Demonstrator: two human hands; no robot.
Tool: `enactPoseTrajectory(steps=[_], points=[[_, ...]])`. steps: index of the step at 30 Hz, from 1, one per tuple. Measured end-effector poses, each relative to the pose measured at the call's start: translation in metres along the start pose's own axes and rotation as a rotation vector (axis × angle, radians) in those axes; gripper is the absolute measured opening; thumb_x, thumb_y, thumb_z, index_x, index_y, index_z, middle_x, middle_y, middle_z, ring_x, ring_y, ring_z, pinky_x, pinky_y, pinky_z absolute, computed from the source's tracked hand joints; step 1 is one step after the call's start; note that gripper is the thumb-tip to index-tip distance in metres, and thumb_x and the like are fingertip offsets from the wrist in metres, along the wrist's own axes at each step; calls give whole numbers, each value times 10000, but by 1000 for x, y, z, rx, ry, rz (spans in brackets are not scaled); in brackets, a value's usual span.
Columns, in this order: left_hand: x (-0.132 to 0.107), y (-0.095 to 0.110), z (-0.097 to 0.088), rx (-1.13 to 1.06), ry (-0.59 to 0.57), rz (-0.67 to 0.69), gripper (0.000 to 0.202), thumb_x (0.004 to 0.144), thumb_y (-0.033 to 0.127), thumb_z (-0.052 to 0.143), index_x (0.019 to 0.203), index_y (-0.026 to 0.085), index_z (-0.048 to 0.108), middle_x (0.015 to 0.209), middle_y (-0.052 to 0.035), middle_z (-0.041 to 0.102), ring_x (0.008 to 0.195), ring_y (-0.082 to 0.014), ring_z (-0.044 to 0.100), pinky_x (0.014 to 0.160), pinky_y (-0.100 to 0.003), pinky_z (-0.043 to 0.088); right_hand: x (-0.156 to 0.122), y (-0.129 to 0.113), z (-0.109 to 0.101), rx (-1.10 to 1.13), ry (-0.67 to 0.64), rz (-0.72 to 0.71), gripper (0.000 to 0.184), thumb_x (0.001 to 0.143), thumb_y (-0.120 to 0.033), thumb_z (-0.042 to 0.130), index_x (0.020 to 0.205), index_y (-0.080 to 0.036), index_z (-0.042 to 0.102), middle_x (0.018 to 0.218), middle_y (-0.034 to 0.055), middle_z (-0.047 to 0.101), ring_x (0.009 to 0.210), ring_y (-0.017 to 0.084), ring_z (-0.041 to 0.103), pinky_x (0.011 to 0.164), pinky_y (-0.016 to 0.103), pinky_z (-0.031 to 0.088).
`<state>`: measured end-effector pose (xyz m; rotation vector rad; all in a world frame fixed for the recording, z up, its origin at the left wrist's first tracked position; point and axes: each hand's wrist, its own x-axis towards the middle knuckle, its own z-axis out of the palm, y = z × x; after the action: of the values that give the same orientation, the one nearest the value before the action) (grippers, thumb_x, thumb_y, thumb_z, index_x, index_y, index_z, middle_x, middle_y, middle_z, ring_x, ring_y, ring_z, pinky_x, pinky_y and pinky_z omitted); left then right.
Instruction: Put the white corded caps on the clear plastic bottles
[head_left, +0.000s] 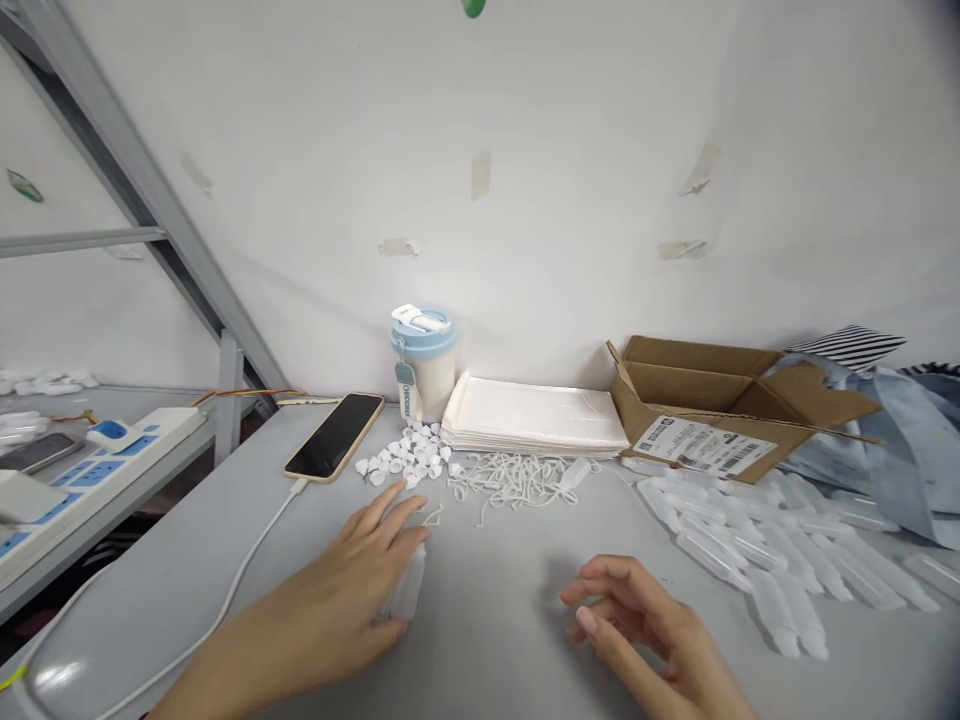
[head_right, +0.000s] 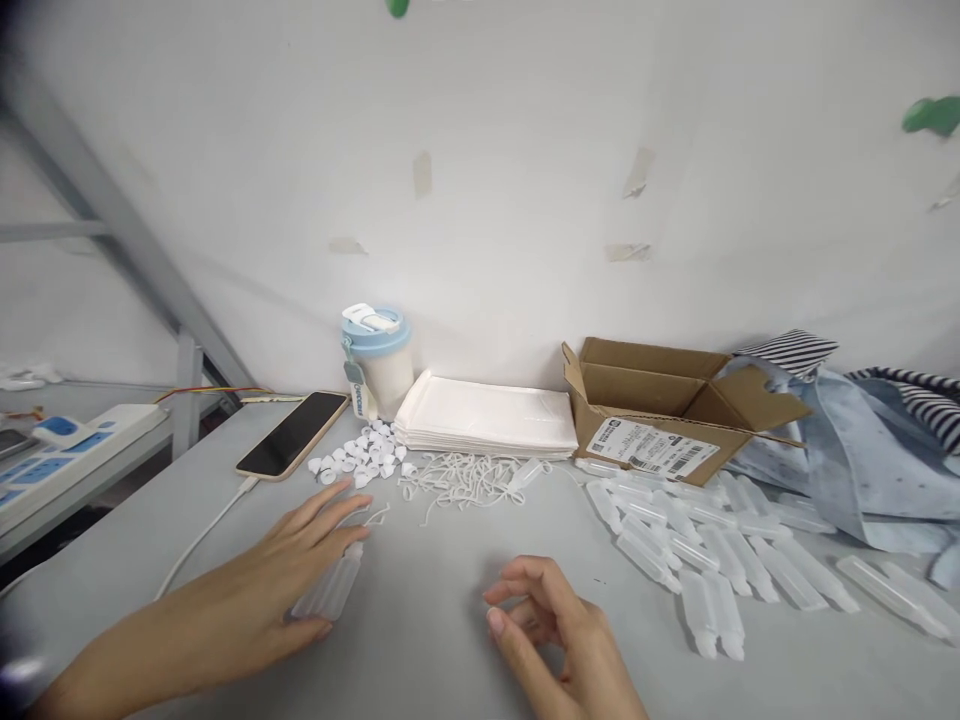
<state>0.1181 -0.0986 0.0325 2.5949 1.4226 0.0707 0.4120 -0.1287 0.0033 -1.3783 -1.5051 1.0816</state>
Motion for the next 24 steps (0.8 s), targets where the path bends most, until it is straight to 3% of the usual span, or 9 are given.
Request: enactPoseTrajectory(steps=[3,5,9,13,16,19,24], points=[[0,-2,5,-31,8,3,646,733,177,623,1361,221,480,1510,-122,340,1391,-380,217,997,-547,447,6,1,-3,-45,31,-26,215,853,-444,558,913,-240,593,870,47,714,634,159,657,511,231,524],[5,-1,8,-58,7,-23,695,780,311,660,1420,240,400,1532,-115,288,1402,-377,188,1011,-548,431,9,3,-7,-103,56,-52,223,858,-450,548,907,-239,598,842,41,711,625,160,652,441,209,487],[23,10,12,-60,51,-80,576,901,519,495,1388,214,443,1522,-104,332,1414,-352,218,1038,-558,407,12,7,-18,-294,50,-167,189,900,-391,500,960,-244,604,846,43,709,629,158,638,354,181,434],[37,20,21,-10,113,-60,593,889,583,474,1295,155,526,1445,-142,449,1399,-370,252,1023,-569,420,10,5,-26,-451,2,-435,126,914,-230,489,1015,-230,565,945,57,704,729,156,676,570,231,575],[43,25,25,23,116,-46,632,879,623,453,1263,130,538,1416,-170,473,1380,-384,281,1022,-580,406,7,2,-23,-518,-7,-609,177,905,-159,483,1064,-211,542,979,79,697,850,163,695,707,238,592],[47,29,26,31,60,-48,673,885,647,403,1275,111,522,1421,-193,456,1370,-388,295,1024,-587,389,4,0,-18,-566,5,-727,196,906,-141,463,1080,-191,537,969,98,704,894,177,702,722,234,600],[52,35,22,-16,52,-57,652,889,642,400,1260,119,520,1348,-186,509,1314,-381,366,1020,-595,377,4,-1,-21,-657,37,-772,191,919,-141,436,1081,-173,532,994,119,689,943,204,687,714,269,606]])
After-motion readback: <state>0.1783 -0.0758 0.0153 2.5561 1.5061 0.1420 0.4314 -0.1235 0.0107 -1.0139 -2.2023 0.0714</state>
